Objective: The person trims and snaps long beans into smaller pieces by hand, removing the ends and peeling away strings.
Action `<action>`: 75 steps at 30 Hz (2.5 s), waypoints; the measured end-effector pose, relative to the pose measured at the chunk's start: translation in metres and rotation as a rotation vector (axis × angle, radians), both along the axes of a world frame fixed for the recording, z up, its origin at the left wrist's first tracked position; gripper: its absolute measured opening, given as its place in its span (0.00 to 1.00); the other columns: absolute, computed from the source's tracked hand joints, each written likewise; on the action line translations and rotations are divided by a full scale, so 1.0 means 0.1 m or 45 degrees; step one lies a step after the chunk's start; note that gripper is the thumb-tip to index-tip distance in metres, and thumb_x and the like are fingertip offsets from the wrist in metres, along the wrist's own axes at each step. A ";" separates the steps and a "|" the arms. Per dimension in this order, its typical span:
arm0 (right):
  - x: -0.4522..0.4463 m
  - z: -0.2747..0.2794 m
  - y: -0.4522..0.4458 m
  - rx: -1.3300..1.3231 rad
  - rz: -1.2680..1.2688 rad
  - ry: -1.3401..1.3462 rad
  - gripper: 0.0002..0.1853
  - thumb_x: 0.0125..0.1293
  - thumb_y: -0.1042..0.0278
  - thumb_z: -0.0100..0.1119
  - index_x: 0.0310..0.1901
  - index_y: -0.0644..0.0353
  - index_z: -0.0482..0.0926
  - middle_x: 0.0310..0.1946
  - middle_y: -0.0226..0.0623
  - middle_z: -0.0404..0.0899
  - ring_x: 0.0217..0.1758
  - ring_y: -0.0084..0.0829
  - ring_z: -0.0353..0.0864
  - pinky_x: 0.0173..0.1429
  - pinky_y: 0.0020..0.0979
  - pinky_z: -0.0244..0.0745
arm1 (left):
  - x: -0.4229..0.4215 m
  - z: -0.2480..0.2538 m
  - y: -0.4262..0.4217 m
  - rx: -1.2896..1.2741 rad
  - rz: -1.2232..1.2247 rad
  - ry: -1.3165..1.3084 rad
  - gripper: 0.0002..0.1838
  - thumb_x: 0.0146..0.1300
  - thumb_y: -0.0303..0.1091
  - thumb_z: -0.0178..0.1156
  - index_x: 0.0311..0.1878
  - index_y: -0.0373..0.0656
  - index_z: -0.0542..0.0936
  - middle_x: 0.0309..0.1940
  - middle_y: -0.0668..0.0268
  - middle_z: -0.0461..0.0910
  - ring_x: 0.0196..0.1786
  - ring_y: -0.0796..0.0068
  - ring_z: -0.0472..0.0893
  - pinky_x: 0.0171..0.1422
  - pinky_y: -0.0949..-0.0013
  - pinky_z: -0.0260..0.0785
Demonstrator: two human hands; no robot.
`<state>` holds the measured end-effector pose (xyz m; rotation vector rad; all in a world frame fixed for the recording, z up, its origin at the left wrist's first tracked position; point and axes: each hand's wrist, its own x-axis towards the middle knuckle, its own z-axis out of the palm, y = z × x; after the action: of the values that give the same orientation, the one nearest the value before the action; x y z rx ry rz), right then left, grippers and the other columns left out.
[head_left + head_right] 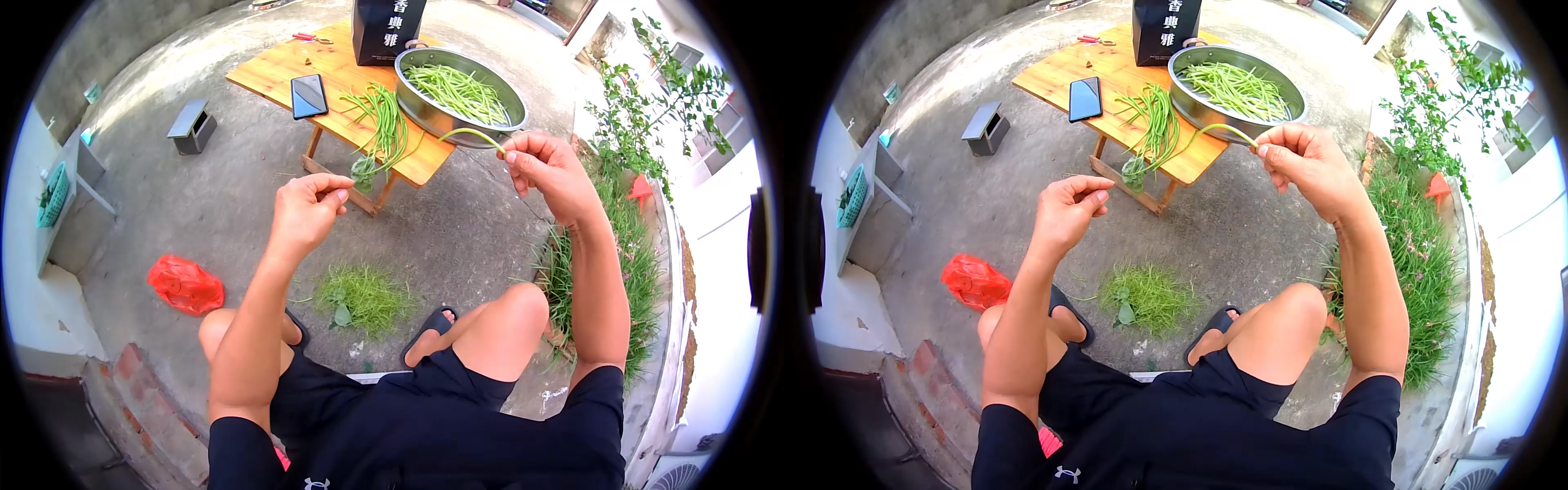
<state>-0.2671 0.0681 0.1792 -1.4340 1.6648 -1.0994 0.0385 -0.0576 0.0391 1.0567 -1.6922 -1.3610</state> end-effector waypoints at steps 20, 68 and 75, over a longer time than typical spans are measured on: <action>-0.48 -0.37 -2.21 -0.661 -0.337 0.966 0.12 0.62 0.68 0.68 0.45 0.63 0.87 0.35 0.45 0.88 0.36 0.34 0.89 0.46 0.32 0.83 | -0.20 0.03 0.19 -0.719 -0.439 -0.530 0.23 0.55 0.19 0.59 0.56 0.42 0.85 0.39 0.52 0.87 0.43 0.53 0.87 0.68 0.48 0.73; -0.13 -1.06 -1.67 -0.868 0.930 1.942 0.21 0.57 0.71 0.58 0.53 0.62 0.82 0.61 0.38 0.76 0.64 0.43 0.75 0.66 0.37 0.77 | -0.31 -0.08 0.48 -0.818 -0.539 -0.772 0.11 0.61 0.38 0.68 0.38 0.40 0.83 0.32 0.55 0.82 0.38 0.55 0.86 0.40 0.57 0.79; -0.18 -1.11 -1.43 -0.537 0.739 1.205 0.28 0.43 0.88 0.55 0.48 0.56 0.86 0.69 0.45 0.72 0.75 0.53 0.66 0.74 0.46 0.69 | -0.31 -0.14 0.52 -0.818 -0.580 -0.795 0.12 0.61 0.39 0.69 0.39 0.40 0.83 0.33 0.56 0.82 0.39 0.56 0.86 0.41 0.57 0.79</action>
<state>-0.2850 -0.0750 0.0686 -2.7808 1.3968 -0.4373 0.0077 -0.0061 0.0247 0.7672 -2.7131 -0.6266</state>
